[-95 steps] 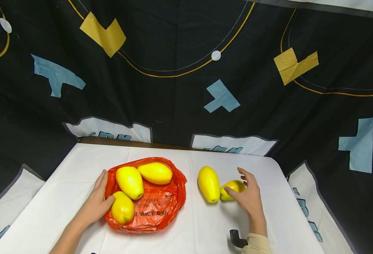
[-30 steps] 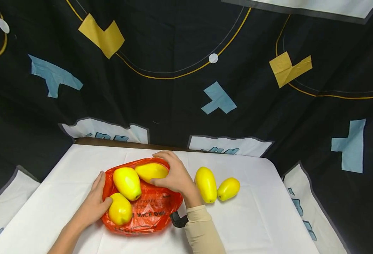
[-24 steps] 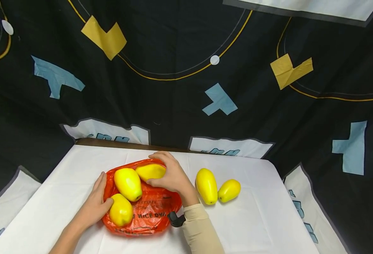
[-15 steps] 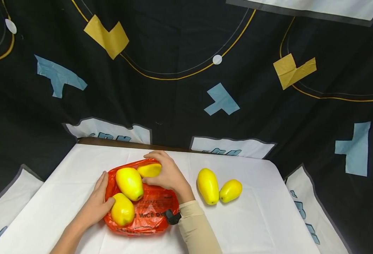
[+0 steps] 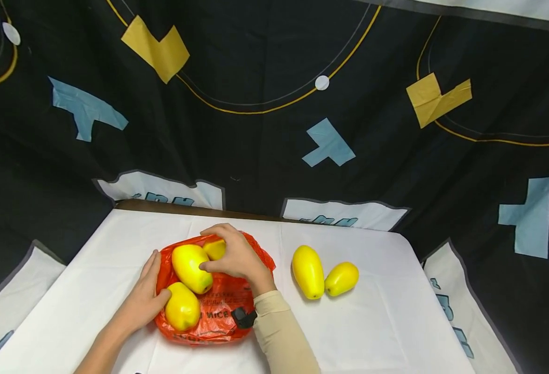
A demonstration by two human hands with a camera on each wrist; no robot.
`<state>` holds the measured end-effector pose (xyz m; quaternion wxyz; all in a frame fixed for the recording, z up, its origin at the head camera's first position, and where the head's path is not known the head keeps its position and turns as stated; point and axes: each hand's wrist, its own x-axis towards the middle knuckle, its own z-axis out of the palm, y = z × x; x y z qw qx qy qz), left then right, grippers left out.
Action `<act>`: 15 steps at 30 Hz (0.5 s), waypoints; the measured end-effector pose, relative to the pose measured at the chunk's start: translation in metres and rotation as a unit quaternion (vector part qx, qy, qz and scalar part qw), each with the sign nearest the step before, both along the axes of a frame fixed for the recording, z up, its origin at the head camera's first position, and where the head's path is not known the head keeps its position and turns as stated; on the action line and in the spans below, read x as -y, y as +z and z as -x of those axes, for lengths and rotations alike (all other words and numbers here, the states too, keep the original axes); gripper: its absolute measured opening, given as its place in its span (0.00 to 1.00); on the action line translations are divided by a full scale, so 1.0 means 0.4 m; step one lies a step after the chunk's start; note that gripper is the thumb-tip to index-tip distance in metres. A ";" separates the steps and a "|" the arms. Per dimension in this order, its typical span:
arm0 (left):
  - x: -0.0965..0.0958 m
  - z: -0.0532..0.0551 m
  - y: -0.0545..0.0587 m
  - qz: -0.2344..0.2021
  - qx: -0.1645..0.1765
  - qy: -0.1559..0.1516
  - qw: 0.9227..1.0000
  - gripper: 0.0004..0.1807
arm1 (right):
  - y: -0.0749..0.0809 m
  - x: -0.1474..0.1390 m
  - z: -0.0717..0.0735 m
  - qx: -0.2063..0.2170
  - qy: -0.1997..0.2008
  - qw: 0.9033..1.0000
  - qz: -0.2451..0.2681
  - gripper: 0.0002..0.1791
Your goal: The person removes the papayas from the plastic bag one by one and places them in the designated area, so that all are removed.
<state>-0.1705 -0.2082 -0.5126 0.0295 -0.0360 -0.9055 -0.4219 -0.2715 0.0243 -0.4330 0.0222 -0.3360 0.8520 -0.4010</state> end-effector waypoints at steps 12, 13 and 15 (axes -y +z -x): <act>0.000 0.001 0.004 -0.002 0.001 -0.003 1.000 0.49 | -0.048 0.044 -0.010 0.050 0.034 0.998 -0.003 0.36; 0.000 0.001 0.005 -0.001 0.001 -0.003 1.000 0.49 | -0.050 0.048 -0.012 0.051 0.036 0.998 -0.006 0.36; 0.000 0.001 0.005 0.000 0.001 -0.002 1.000 0.49 | -0.054 0.056 -0.015 0.049 0.041 0.998 -0.013 0.36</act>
